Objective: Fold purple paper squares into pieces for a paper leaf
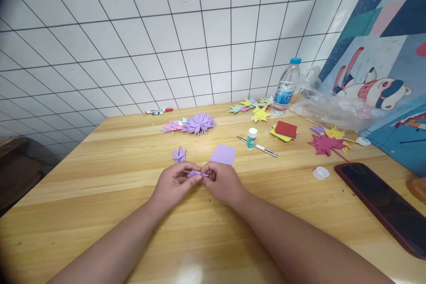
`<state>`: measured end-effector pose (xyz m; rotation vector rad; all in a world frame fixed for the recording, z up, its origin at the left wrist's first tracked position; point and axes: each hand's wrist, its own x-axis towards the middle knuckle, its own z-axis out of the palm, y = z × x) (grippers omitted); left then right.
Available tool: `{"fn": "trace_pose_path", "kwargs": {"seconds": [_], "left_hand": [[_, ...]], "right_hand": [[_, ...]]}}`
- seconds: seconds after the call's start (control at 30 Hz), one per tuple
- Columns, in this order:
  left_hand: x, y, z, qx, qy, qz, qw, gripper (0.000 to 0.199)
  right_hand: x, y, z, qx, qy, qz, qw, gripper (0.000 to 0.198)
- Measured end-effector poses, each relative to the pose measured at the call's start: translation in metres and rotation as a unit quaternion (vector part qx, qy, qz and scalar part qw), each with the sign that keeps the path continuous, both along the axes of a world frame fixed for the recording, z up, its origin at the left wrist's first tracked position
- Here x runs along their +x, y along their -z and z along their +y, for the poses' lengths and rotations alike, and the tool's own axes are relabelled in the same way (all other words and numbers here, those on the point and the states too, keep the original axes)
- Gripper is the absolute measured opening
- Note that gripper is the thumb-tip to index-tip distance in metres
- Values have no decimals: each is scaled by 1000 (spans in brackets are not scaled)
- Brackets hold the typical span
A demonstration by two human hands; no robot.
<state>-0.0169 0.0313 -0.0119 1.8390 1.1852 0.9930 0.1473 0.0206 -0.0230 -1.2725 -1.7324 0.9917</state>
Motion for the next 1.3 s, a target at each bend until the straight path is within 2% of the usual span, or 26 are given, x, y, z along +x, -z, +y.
{"fn": "trace_pose_path", "kwargs": {"seconds": [0.1,0.3,0.47,0.63,0.8,0.97,1.13,1.3], "left_hand": [[-1,-1,0,15,6,4,1000,10],[-1,-2,3,14,18,-8,1000,12],[-1,1,5,-37,7,-45,998,16],[-2,-2,5,-101,16,-93,990,25],[-3,1,7,-123,18,-71,990,21],[-3,5,8,-112,15,-51,992,21],[-2,4,5,-89,23,-19,996,21],[-2,4,5,-73,48,-7,996,20]], "right_hand": [[1,1,1,-12,0,14,1000,8],[1,1,1,-18,0,13,1000,11],[2,-6,-2,5,2,-1,1000,10],[1,-9,1,-27,32,30,999,10],[0,-10,2,-30,43,43,998,10],[0,-10,1,0,36,75,997,15],[1,-6,2,28,29,35,999,7],[3,-4,2,38,41,29,998,10]]}}
